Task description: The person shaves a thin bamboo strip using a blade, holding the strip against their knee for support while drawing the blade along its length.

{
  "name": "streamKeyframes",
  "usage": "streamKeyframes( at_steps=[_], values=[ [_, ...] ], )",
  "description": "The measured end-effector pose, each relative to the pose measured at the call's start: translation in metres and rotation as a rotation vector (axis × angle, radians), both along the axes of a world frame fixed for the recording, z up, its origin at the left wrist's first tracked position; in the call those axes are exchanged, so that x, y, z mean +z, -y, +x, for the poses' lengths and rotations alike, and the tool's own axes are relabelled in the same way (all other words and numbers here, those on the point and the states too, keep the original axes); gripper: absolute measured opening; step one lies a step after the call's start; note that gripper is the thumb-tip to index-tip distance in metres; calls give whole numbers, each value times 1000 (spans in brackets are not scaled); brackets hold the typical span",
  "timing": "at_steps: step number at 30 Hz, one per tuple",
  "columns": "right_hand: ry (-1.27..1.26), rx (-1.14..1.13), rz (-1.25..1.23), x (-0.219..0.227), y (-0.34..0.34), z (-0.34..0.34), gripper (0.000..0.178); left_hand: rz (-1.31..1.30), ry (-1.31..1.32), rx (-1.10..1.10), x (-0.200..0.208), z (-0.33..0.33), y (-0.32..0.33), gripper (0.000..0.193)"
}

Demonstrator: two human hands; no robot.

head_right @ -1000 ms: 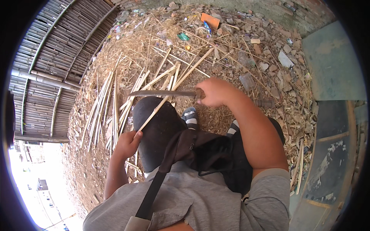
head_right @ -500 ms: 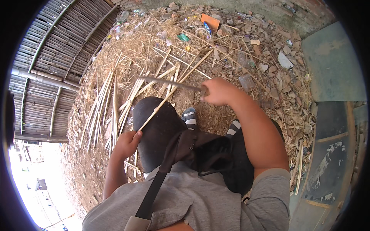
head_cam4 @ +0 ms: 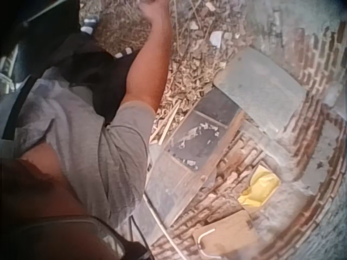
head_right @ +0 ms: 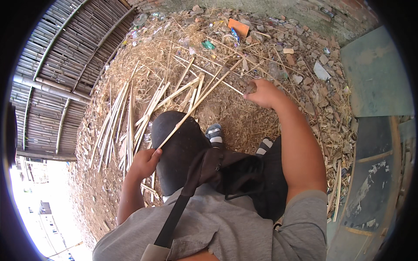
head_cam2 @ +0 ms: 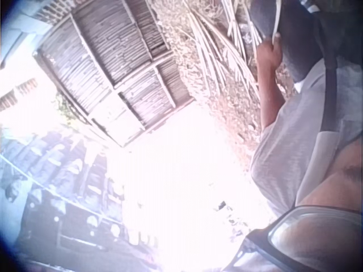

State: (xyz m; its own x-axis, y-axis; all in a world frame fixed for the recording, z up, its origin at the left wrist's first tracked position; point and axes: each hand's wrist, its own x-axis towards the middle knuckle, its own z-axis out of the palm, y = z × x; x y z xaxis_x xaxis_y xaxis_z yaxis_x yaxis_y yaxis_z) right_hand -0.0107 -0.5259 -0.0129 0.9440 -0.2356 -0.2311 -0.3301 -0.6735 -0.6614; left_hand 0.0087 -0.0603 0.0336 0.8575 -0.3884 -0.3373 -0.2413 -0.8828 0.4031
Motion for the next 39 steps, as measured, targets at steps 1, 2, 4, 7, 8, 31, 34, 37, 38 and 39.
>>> streamKeyframes(
  at_steps=[1, 2, 4, 7, 8, 31, 34, 37, 38, 39],
  values=[
    [35, 17, -37, 0, -6, -1, 58, -9, 1, 0, 0, 0, 0, 59],
    [15, 92, -61, 1, -14, -1, 57, -18, 2, -1, -1, 0, 0, 59],
    [-25, 247, -98, 7, -38, 1, 54, 3, 9, -11, -2, 0, -1, 56],
    [-78, 470, -133, 21, -68, -2, 49, 3, 9, -3, -2, -1, -2, 57],
    [54, 500, -152, 7, -70, -2, 44, -1, 7, 3, -2, -1, -2, 59],
    [10, 417, -133, 21, -56, 0, 41, -27, 67, -15, -9, -3, -5, 56],
    [-34, 175, -104, 25, -28, -4, 44, -8, 74, -24, -5, -4, -1, 54],
    [42, 9, -129, 22, -9, -7, 37, -33, 63, -14, -4, -3, 0, 58],
    [58, 14, -127, 21, -6, -9, 39, -36, 61, -14, -5, -2, 0, 58],
    [34, 48, -124, 25, -10, -9, 39, -34, 58, -11, -6, -3, -1, 58]
  ],
)
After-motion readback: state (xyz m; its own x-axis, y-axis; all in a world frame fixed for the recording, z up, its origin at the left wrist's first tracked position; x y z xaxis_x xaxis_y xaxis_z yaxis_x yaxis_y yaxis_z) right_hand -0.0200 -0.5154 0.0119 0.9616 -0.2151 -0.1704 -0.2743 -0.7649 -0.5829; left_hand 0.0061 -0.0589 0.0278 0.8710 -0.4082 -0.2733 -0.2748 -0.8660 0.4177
